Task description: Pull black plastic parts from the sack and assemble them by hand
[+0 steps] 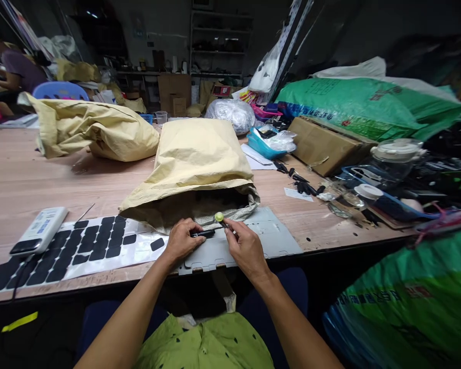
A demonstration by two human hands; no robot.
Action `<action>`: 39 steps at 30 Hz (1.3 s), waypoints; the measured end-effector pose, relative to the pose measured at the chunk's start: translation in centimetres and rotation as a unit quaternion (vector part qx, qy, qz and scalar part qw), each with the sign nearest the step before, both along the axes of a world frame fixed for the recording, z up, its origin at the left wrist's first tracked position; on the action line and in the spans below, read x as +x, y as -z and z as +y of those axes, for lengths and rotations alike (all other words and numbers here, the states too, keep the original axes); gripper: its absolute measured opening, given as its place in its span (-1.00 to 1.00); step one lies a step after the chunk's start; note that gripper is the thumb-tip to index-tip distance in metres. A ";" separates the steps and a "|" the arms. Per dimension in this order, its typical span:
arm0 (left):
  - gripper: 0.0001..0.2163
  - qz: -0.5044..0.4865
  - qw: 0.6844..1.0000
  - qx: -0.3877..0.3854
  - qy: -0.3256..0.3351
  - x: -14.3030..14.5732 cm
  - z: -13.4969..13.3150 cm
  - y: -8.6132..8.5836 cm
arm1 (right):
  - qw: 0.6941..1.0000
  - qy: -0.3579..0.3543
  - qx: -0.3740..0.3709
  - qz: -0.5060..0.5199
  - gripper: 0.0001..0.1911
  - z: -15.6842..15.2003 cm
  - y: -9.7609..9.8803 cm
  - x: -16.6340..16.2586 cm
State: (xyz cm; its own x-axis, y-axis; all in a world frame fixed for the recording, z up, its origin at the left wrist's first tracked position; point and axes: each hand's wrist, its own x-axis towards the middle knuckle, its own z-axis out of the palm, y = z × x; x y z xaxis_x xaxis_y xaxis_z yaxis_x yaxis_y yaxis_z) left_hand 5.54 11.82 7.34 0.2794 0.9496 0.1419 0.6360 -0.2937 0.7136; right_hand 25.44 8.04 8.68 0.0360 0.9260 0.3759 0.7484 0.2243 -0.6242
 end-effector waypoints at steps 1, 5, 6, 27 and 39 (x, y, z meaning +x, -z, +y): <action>-0.90 0.006 1.000 0.002 0.002 0.0 0.0 -0.1 | 1.000 0.017 0.006 -0.013 -0.64 0.7 -0.1 0.3; -0.89 0.035 0.999 0.017 0.007 0.1 -0.2 -0.3 | 0.989 0.082 0.007 -0.122 -0.62 3.5 0.2 1.4; -0.88 0.043 0.999 0.021 0.009 0.1 -0.2 -0.3 | 0.985 0.084 0.005 -0.151 -0.62 4.0 0.6 1.5; -0.88 0.160 0.954 0.046 0.247 -2.1 -9.0 0.7 | 0.970 0.082 0.031 -0.228 -0.62 4.5 3.0 1.4; -0.87 0.180 0.954 0.080 0.225 -1.8 -9.5 1.8 | 0.969 0.084 0.047 -0.227 -0.63 4.5 3.2 1.4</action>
